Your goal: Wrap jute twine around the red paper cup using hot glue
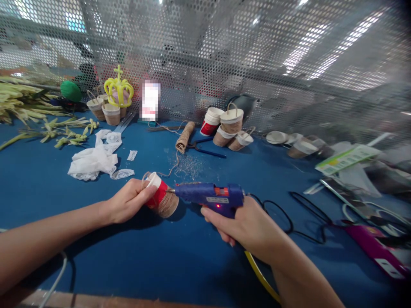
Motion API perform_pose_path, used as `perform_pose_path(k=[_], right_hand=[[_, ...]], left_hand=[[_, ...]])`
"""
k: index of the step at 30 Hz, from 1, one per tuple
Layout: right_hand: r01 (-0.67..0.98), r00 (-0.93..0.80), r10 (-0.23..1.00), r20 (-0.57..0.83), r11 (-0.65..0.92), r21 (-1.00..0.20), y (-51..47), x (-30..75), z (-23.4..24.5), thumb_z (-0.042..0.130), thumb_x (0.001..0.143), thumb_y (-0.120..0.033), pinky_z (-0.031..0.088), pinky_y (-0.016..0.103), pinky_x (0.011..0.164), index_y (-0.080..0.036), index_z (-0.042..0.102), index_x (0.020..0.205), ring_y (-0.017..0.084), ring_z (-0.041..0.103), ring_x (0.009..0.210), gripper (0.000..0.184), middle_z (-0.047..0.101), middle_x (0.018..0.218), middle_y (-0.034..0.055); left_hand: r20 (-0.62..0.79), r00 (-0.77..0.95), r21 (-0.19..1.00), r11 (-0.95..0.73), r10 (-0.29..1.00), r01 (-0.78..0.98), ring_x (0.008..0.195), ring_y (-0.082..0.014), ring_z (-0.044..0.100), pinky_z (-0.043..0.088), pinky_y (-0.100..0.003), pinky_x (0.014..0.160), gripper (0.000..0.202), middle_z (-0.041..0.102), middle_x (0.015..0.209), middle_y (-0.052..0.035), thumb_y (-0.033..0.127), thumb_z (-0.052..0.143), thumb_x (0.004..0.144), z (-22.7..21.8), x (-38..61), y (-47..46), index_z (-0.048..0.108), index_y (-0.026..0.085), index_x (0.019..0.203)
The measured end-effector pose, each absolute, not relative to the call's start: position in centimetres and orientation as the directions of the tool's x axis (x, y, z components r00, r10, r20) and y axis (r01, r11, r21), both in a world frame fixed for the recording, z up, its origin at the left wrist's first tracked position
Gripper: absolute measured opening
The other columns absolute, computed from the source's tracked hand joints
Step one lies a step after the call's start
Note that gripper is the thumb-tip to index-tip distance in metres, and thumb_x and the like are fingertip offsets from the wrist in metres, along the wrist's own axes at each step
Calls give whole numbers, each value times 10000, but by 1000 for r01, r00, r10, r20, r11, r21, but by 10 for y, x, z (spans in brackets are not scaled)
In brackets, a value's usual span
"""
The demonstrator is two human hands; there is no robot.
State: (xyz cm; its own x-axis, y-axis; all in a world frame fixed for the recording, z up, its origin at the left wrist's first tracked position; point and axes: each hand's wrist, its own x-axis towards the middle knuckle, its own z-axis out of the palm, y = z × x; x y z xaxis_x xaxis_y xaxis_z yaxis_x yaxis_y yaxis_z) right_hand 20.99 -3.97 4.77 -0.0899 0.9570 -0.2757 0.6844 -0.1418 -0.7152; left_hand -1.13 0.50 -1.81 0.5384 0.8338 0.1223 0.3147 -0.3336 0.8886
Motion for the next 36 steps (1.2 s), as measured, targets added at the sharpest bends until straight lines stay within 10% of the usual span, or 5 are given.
perform_pose_path(k=[36], right_hand=[[709, -72, 944, -322, -178, -682, -42, 207, 47, 519, 682, -363, 384, 197, 355, -179, 465, 576, 80, 432, 322, 219, 458, 361, -48]], left_hand=[[88, 499, 931, -249, 862, 266, 472, -67, 309, 283, -183, 447, 404, 397, 509, 33, 353, 296, 834, -17, -10, 4, 498, 120, 574]])
